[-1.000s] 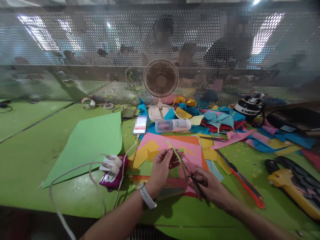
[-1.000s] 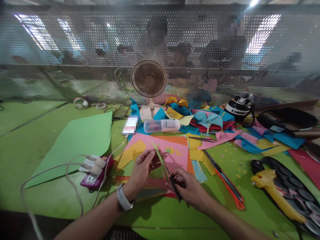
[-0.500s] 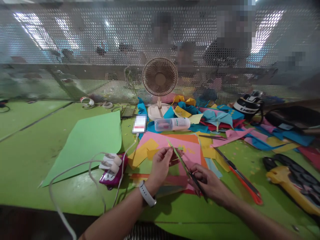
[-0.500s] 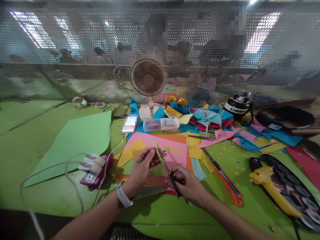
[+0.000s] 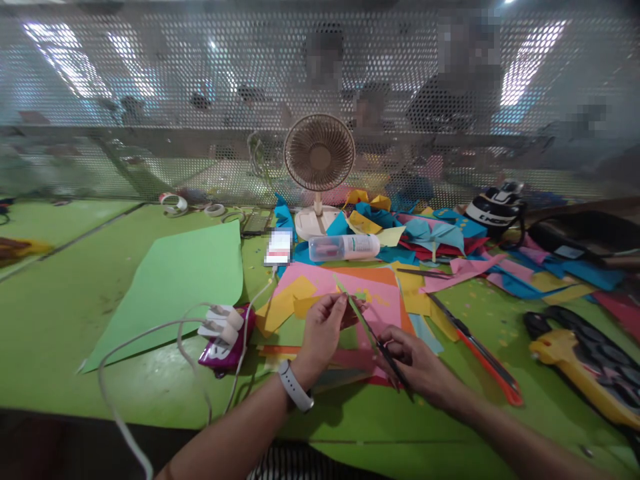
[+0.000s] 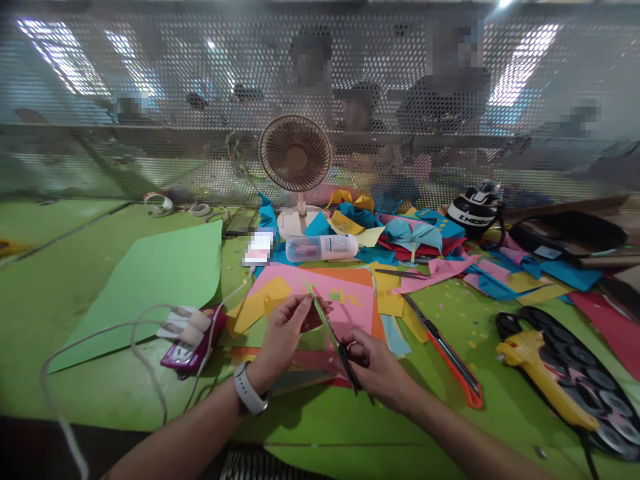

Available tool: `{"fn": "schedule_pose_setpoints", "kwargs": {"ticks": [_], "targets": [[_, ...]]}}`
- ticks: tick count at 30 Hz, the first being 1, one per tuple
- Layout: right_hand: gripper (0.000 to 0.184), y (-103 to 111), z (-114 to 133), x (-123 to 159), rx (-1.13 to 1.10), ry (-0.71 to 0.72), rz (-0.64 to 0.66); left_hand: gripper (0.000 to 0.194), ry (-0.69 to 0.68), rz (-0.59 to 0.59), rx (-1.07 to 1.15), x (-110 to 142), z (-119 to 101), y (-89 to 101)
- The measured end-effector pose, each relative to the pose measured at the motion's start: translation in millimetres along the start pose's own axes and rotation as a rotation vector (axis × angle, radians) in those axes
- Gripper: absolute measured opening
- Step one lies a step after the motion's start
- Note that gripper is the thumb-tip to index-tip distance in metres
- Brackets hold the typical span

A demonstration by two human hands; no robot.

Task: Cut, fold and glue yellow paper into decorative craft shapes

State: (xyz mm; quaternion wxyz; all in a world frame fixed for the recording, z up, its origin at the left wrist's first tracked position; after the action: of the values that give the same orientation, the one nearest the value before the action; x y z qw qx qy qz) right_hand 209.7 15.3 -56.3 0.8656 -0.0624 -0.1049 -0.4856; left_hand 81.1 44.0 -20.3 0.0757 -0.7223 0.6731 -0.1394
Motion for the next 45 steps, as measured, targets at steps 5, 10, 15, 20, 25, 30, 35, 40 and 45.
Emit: {"fn": "schedule_pose_setpoints", "kwargs": {"ticks": [5,10,15,20,25,30,35,40,45], "targets": [[0.037,-1,-3,0,0.0,0.007,0.022,0.026,-0.003,0.002,0.013,0,0,-0.3],[0.04,0,-3,0,-0.04,-0.002,0.018,0.026,0.004,0.015,0.016,0,1,-0.9],[0.04,-2,0,1,-0.064,-0.016,0.021,0.027,-0.002,0.035,0.004,1,1,-2.3],[0.039,-1,2,1,-0.06,-0.008,0.021,0.027,-0.003,0.016,-0.008,1,2,-1.3],[0.041,0,1,1,-0.043,-0.011,0.005,0.028,-0.008,0.002,-0.003,1,0,-0.9],[0.043,0,2,-1,-0.06,-0.019,-0.007,0.026,0.01,0.002,0.007,1,3,0.3],[0.043,3,4,0,-0.047,-0.027,-0.026,0.024,0.036,0.003,0.003,1,6,0.4],[0.045,2,6,0,-0.044,-0.022,-0.013,0.025,0.025,-0.002,-0.006,1,4,0.1],[0.041,0,4,0,-0.05,-0.025,-0.006,0.024,-0.013,-0.024,-0.029,2,0,1.7]]}}
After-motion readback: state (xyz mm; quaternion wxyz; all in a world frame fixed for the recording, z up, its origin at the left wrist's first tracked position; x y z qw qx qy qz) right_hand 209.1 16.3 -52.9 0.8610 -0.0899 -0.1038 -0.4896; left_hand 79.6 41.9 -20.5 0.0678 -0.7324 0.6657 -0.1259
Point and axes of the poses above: each hand's wrist, its own x-axis away from the middle knuckle, its own y-axis out of the back of the hand, z = x × y, the point moved 10 cm from there along -x, towards the middle knuckle, and after that the axes turned 5 degrees about -x, right-handed, at the moved point
